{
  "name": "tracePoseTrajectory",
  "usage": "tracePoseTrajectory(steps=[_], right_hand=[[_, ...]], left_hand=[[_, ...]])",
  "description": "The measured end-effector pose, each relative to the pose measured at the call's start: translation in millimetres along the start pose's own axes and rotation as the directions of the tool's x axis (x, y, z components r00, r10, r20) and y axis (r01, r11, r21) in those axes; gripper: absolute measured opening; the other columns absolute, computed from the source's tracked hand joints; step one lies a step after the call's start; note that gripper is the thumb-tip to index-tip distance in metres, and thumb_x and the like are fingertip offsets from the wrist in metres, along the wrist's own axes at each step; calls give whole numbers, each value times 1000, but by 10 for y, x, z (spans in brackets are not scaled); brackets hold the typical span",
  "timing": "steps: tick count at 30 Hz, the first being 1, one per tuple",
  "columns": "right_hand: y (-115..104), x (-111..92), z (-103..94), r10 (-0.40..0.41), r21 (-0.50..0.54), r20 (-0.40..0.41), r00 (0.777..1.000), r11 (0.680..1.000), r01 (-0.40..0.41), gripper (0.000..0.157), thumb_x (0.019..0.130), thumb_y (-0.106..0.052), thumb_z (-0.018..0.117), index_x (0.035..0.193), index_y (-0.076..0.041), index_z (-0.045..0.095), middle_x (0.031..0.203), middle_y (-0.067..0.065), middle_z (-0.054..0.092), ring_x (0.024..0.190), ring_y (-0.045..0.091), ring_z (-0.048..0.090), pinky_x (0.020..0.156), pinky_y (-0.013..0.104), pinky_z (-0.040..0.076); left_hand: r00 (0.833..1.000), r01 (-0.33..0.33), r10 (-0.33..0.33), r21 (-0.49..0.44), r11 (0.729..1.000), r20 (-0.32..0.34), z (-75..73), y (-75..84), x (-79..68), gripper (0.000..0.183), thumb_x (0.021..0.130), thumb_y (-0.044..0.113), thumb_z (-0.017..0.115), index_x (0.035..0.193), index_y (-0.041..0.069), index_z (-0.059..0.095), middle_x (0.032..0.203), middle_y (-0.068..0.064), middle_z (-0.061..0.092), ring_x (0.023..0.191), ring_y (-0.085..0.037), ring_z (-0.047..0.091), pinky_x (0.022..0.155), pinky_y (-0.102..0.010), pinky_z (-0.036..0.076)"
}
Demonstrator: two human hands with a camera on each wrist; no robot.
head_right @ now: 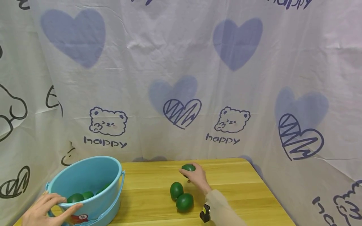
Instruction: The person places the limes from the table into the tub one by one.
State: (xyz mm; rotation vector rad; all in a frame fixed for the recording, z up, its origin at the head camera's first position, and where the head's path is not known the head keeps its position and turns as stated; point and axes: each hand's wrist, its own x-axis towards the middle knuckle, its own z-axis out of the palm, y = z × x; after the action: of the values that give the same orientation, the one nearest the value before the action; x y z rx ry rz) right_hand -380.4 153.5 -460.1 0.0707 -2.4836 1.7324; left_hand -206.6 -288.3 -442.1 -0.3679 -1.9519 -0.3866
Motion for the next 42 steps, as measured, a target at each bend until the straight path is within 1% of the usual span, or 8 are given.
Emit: tracePoseTrajectory(steps=[2, 5, 9, 11, 22, 29, 37, 42], right_hand=[[-59, -6, 43, -7, 58, 31, 999, 998, 6, 46, 83, -24, 79, 120, -4, 60, 109, 18, 60, 84, 20, 65, 70, 39, 60], [-145, -21, 101, -24, 120, 83, 996, 993, 14, 46, 83, -17, 78, 122, -2, 59, 114, 20, 58, 88, 22, 66, 73, 38, 60], [-234, -41, 180, -55, 107, 124, 991, 993, 41, 49, 82, -15, 79, 125, -3, 59, 118, 21, 57, 88, 21, 66, 71, 36, 60], [-271, -52, 222, -61, 97, 137, 989, 994, 48, 50, 82, -15, 79, 126, -3, 59, 119, 21, 57, 87, 21, 65, 71, 36, 60], [-508, -170, 456, -102, 130, 229, 968, 989, 74, 49, 85, -20, 77, 128, -7, 58, 124, 20, 53, 86, 21, 63, 70, 37, 60], [-678, -227, 600, -130, 149, 285, 950, 985, 90, 45, 85, -19, 75, 126, -10, 59, 126, 19, 53, 95, 24, 61, 72, 36, 59], [-821, -215, 714, -148, 142, 293, 945, 984, 111, 43, 84, -16, 75, 124, -12, 61, 122, 16, 56, 90, 23, 62, 71, 35, 59], [-939, -217, 790, -160, 155, 312, 936, 981, 116, 47, 84, -15, 75, 126, -8, 58, 122, 16, 56, 91, 23, 61, 70, 34, 58]], left_hand=[[999, -49, 49, 16, 999, 17, -12, -7, -3, 46, 71, 71, 70, 78, 26, 72, 78, 7, 55, 72, -7, 45, 67, -23, 37], [999, 43, -44, 12, 999, 14, -22, 28, 21, 43, 61, 62, 84, 74, 24, 69, 76, 7, 55, 71, -6, 44, 66, -19, 37], [965, 262, -263, -16, 965, -11, -22, 104, 69, 51, 36, 32, 99, 68, 22, 61, 72, 11, 53, 70, 3, 39, 61, -10, 34], [955, 297, -297, -8, 955, -8, -26, 127, 81, 52, 34, 29, 99, 66, 23, 60, 72, 10, 53, 70, 4, 39, 62, -9, 33], [950, 313, -313, 2, 950, 11, -27, 140, 85, 51, 35, 30, 99, 66, 22, 60, 72, 10, 53, 69, 1, 41, 68, -9, 33], [929, 371, -371, -18, 928, 5, -4, 167, 121, 48, 38, 29, 99, 67, 16, 62, 73, 4, 57, 71, 3, 43, 111, -13, 31], [946, 325, -325, -18, 946, -5, 20, 142, 144, 48, 38, 29, 99, 65, 18, 61, 71, 8, 55, 66, -2, 45, 86, 1, 27], [936, 351, -351, -39, 936, -16, 29, 159, 128, 47, 38, 24, 99, 66, 17, 62, 71, 5, 56, 67, -1, 45, 106, -3, 26]])
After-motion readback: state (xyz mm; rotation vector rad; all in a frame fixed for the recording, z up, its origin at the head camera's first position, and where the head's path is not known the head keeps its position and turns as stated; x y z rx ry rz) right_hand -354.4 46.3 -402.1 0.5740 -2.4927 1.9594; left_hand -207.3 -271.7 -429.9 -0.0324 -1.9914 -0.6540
